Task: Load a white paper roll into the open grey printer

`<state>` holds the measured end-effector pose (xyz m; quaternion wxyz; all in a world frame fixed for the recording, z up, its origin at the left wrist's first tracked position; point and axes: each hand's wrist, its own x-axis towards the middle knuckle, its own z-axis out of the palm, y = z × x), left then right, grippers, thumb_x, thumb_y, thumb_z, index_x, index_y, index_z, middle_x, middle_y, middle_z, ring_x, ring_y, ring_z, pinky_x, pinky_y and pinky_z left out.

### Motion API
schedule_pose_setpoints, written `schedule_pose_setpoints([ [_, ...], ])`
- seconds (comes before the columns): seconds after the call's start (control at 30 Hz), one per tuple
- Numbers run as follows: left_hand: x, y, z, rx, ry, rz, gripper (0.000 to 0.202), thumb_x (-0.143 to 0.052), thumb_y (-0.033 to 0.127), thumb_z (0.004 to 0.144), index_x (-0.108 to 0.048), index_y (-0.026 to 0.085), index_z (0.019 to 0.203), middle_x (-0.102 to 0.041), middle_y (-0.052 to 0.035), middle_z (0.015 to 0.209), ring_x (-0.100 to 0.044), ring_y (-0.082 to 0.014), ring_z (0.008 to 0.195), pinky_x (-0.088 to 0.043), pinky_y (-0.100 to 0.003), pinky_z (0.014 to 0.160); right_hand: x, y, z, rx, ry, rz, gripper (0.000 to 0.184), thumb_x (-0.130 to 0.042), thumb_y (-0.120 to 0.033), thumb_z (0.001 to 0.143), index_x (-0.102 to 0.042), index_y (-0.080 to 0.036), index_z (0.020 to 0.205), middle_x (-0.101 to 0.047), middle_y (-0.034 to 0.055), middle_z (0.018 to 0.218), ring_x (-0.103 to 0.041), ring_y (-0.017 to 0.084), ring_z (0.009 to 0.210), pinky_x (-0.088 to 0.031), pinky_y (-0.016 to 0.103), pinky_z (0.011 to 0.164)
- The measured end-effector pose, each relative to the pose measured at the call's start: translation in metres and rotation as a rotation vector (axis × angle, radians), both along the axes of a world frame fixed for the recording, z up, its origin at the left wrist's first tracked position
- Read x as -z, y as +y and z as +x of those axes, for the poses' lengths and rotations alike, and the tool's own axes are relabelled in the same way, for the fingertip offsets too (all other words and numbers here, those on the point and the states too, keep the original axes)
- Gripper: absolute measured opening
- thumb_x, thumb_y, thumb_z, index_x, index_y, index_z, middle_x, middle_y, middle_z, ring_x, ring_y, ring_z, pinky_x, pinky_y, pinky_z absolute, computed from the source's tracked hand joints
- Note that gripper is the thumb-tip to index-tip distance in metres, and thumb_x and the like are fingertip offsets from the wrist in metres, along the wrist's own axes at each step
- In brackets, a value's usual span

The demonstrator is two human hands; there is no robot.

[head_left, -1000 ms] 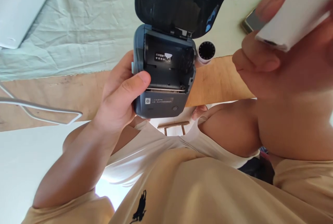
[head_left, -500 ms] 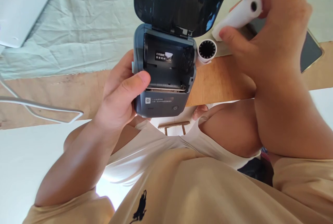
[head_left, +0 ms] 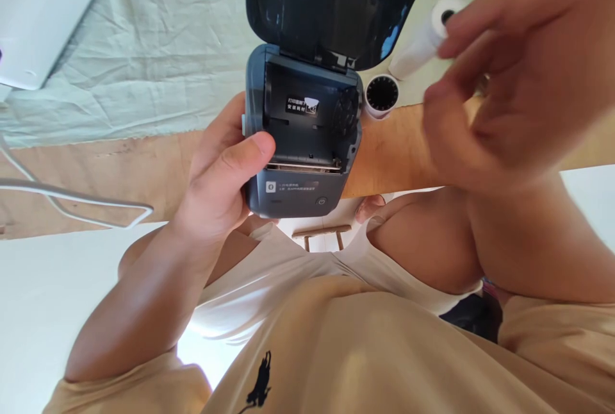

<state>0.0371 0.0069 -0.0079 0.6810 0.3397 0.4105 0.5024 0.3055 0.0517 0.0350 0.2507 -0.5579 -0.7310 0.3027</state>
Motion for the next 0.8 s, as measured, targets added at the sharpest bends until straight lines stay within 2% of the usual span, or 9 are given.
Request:
schedule_pose_setpoints([
  [0.13,0.000,0.001,-0.002,-0.002,0.020,0.029,0.063,-0.089,0.074,0.095,-0.084,0.016,0.119,-0.081,-0.0124,0.092,-0.073,-0.0219,0.058,-0.056,-0.033,0.041,0.007,-0.007,-0.009,-0.040,-0.019,-0.020,0.031,-0.064,-0.046,0.117,-0.071,-0.026,0.139,-0.078,0.0092,0.129,-0.074,0.024,0.144,-0.068,0.040,0.112],
  [0.2,-0.002,0.002,-0.003,-0.003,0.027,0.039,0.061,-0.090,0.074,0.095,-0.082,0.017,0.113,-0.078,-0.0095,0.087,-0.071,-0.0205,0.053,-0.052,-0.031,0.037,0.015,-0.007,-0.008,-0.075,-0.062,-0.018,0.032,-0.065,-0.045,0.115,-0.070,-0.026,0.139,-0.079,0.0086,0.125,-0.075,0.023,0.134,-0.066,0.039,0.108],
  [0.3,-0.006,0.004,-0.002,0.053,-0.010,0.036,0.051,-0.091,0.067,0.100,-0.078,0.018,0.107,-0.068,-0.0022,0.072,-0.062,-0.0193,0.038,-0.044,-0.030,0.030,0.025,-0.003,-0.003,-0.171,-0.128,0.106,0.036,-0.066,-0.032,0.102,-0.068,-0.026,0.137,-0.081,0.0056,0.120,-0.075,0.018,0.109,-0.061,0.035,0.093],
  [0.37,-0.007,0.004,-0.001,0.042,-0.011,0.048,0.050,-0.091,0.065,0.101,-0.079,0.017,0.106,-0.068,-0.0024,0.071,-0.062,-0.0197,0.037,-0.043,-0.029,0.030,0.027,-0.002,0.000,-0.248,-0.131,0.218,0.043,-0.061,-0.022,0.090,-0.066,-0.027,0.132,-0.082,0.0030,0.120,-0.074,0.015,0.100,-0.055,0.033,0.085],
  [0.4,-0.006,0.003,-0.001,0.023,0.006,0.048,0.052,-0.092,0.066,0.100,-0.080,0.016,0.107,-0.071,-0.0047,0.075,-0.067,-0.0213,0.041,-0.045,-0.029,0.032,0.026,-0.002,0.001,-0.265,-0.121,0.258,0.045,-0.059,-0.020,0.087,-0.066,-0.027,0.130,-0.081,0.0022,0.119,-0.073,0.014,0.099,-0.054,0.032,0.083],
  [0.5,-0.004,0.002,-0.002,-0.041,0.054,0.016,0.063,-0.094,0.073,0.093,-0.084,0.014,0.112,-0.078,-0.0123,0.087,-0.084,-0.0301,0.064,-0.053,-0.031,0.040,0.022,-0.008,-0.002,-0.214,-0.110,0.260,0.039,-0.060,-0.022,0.091,-0.068,-0.026,0.129,-0.078,0.0038,0.122,-0.069,0.015,0.099,-0.054,0.030,0.083],
  [0.6,-0.003,0.002,-0.003,-0.031,0.067,-0.016,0.068,-0.096,0.075,0.089,-0.084,0.013,0.116,-0.079,-0.0148,0.089,-0.088,-0.0352,0.073,-0.053,-0.033,0.041,0.021,-0.012,-0.004,-0.169,-0.144,0.244,0.034,-0.063,-0.025,0.100,-0.073,-0.025,0.132,-0.075,0.0064,0.126,-0.066,0.015,0.100,-0.056,0.029,0.083],
  [0.73,-0.005,0.002,-0.001,-0.036,0.058,-0.013,0.067,-0.097,0.075,0.089,-0.083,0.016,0.117,-0.081,-0.0123,0.093,-0.087,-0.0313,0.075,-0.058,-0.034,0.045,0.020,-0.009,-0.002,-0.227,-0.172,0.305,0.042,-0.056,-0.015,0.100,-0.069,-0.027,0.138,-0.074,0.0051,0.125,-0.067,0.013,0.101,-0.058,0.028,0.086],
  [0.8,-0.005,0.002,0.001,-0.030,0.030,-0.005,0.063,-0.098,0.073,0.090,-0.082,0.017,0.115,-0.080,-0.0084,0.088,-0.078,-0.0239,0.059,-0.056,-0.033,0.042,0.013,-0.008,0.000,-0.245,-0.122,0.319,0.042,-0.057,-0.016,0.101,-0.066,-0.027,0.140,-0.078,0.0046,0.134,-0.074,0.014,0.118,-0.065,0.029,0.103],
])
